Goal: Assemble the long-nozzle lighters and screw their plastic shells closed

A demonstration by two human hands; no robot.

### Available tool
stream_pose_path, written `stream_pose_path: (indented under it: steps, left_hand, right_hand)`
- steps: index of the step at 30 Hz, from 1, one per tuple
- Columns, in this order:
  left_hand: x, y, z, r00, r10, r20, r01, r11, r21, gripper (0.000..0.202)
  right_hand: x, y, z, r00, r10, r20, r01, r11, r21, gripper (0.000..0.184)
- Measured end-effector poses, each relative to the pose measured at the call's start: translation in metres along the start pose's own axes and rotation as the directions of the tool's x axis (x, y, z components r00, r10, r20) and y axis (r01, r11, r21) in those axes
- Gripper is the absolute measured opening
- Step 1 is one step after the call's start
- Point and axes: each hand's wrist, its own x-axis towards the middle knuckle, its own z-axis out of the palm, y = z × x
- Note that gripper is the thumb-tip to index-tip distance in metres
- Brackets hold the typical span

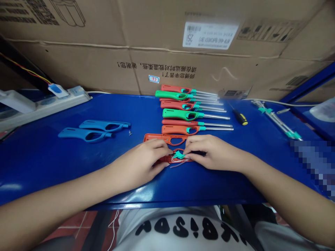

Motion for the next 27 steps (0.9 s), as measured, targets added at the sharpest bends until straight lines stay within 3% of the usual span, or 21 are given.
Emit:
stream_pose_path:
  steps: [5,12,20,27]
  left_hand:
    - [0.002,0.001,-0.002,1.000,-0.007,-0.026,0.006,1.000,-0.020,0.017]
    - [0.005,-0.001,-0.005,0.997,-0.083,-0.011,0.081,0.992,-0.092,0.024]
    - [0.005,-0.003,-0.003,0.997,-0.081,-0.007,0.080,0.991,-0.106,0.021]
    - [0.004,0.001,-0.002,0.998,-0.042,-0.050,0.040,0.999,-0.032,0.024]
  right_hand:
    - [0.002,0.003,0.007,0.996,-0.081,-0.031,0.081,0.997,0.002,0.012]
    - [0.001,0.003,0.011,0.961,-0.277,-0.030,0.248,0.899,-0.360,0.026]
    - [-0.001,-0.004,0.011,0.971,-0.236,0.028,0.226,0.878,-0.422,0.027]
    - [0.000,-0.012,0.009,0.956,-0.276,0.100,0.282,0.772,-0.570,0.022]
